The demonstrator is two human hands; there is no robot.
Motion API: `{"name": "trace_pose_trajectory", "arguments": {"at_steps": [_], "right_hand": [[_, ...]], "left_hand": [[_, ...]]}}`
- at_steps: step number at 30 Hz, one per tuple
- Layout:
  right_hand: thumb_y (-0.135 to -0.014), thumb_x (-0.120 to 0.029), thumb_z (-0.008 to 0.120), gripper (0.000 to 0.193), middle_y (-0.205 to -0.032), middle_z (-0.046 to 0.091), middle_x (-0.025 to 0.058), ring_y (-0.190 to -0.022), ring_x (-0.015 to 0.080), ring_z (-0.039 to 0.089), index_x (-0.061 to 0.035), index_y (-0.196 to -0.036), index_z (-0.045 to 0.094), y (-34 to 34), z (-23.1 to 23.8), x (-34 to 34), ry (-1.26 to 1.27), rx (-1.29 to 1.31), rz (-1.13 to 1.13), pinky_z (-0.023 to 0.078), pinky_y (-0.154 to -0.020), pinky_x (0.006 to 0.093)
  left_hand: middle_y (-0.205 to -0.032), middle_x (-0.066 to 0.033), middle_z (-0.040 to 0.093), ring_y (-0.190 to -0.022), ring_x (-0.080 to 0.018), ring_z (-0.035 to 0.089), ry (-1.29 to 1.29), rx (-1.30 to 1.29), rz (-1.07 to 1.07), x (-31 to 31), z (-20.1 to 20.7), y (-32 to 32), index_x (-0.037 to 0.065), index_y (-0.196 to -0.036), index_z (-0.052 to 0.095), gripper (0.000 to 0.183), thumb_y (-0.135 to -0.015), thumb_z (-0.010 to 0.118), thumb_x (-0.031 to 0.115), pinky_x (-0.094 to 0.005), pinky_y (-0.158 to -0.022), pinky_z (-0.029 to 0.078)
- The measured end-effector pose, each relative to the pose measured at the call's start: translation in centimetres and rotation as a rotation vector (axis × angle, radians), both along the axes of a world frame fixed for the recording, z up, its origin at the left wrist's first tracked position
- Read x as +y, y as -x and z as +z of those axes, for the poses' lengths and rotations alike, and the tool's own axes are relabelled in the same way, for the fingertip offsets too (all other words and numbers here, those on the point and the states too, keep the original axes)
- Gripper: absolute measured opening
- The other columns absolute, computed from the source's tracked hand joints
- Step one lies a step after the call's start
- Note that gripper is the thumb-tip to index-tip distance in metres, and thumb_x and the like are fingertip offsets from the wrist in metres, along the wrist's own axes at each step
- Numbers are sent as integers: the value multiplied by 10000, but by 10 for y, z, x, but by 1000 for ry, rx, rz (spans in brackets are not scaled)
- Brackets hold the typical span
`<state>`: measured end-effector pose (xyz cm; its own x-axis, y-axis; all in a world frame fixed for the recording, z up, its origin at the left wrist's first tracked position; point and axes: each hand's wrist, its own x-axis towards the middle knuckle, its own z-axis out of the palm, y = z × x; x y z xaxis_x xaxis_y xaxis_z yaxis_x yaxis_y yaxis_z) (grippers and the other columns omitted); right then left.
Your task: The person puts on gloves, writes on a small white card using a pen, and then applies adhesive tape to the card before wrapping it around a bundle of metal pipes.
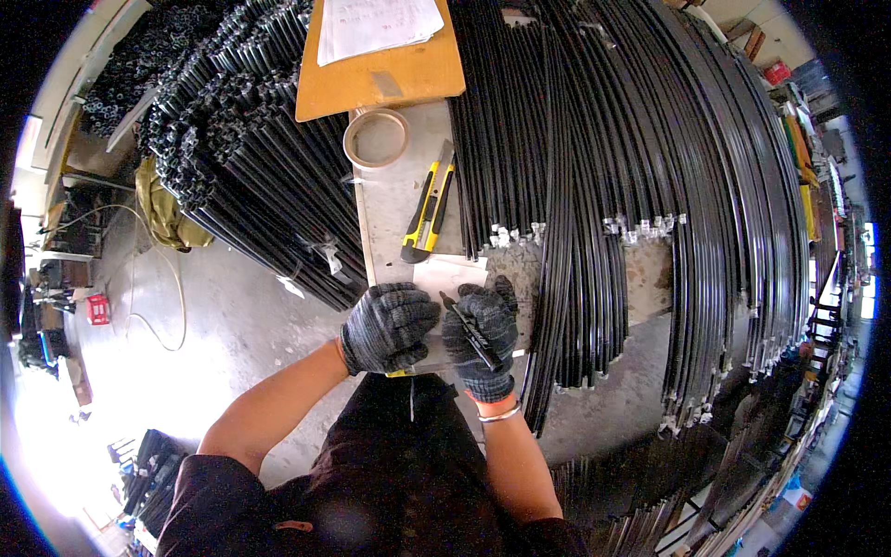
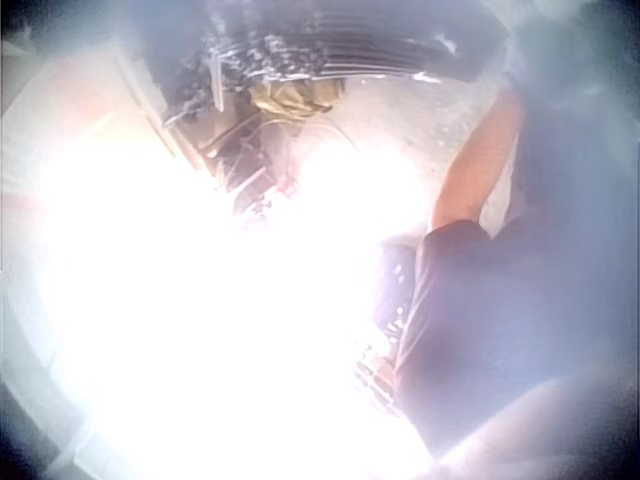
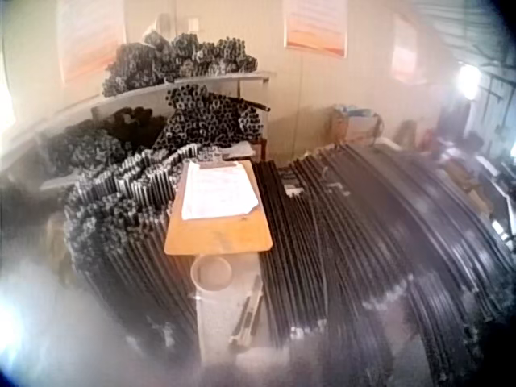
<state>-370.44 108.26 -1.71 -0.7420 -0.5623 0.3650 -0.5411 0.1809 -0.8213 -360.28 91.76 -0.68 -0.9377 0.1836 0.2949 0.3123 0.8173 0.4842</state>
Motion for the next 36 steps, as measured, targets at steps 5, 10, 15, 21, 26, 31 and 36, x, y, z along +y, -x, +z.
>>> {"name": "trace_pose_trajectory", "arguments": {"at_steps": [5, 10, 15, 21, 26, 31, 36], "right_hand": [[-749, -40, 683, 244, -962, 636, 82, -943, 233, 614, -80, -972, 591, 0, 6, -4, -85, -88, -4, 402, -1024, 406], [-762, -54, 679, 236, -941, 629, 77, -920, 230, 611, -86, -978, 591, 0, 0, -2, -37, 28, 2, 416, -1002, 379], [-771, -64, 677, 199, -894, 630, 69, -888, 224, 612, -86, -947, 586, -5, -7, 2, -93, -129, -5, 412, -1004, 383], [-797, -85, 645, 112, -816, 615, 77, -826, 234, 603, -72, -882, 574, -2, -1, -3, -87, -87, -30, 425, -986, 389], [-800, -71, 634, 122, -800, 611, 64, -796, 201, 601, -54, -902, 568, -1, -3, 1, -134, 18, -18, 457, -943, 346], [-789, -1, 628, 248, -874, 629, 59, -828, 188, 614, -37, -1027, 569, -2, 1, 2, -99, 10, -38, 486, -900, 323], [-795, 6, 635, 313, -945, 644, 66, -869, 190, 623, -35, -1094, 550, -1, -3, 2, -68, 104, -44, 498, -866, 300]], "left_hand": [[-1082, -111, 625, -1010, -311, 594, -39, 6, -1, -2, -2, -1, 49, -1062, 653, 485, -686, 676, 354, -449, -914, 466], [-1073, -115, 622, -990, -319, 598, -65, 42, -13, -4, -3, 0, 48, -1074, 645, 484, -689, 667, 342, -455, -884, 479], [-1062, -122, 620, -978, -318, 601, -82, 30, -6, -3, -3, 1, 47, -1080, 641, 486, -687, 664, 333, -456, -871, 485], [-1043, -123, 624, -973, -313, 604, -82, 52, 13, -2, -7, -1, 51, -1069, 645, 492, -669, 670, 336, -451, -875, 485], [-1040, -120, 624, -974, -312, 604, -73, 21, 10, -2, -5, 0, 53, -1049, 649, 481, -655, 672, 328, -451, -875, 485], [-1032, -114, 624, -970, -316, 603, -83, 49, 17, -1, -6, -1, 59, -1028, 654, 463, -640, 679, 310, -453, -865, 485], [-1020, -103, 624, -974, -309, 600, -81, 82, 24, -2, -5, 0, 65, -1000, 664, 449, -615, 684, 296, -454, -867, 482]]}}
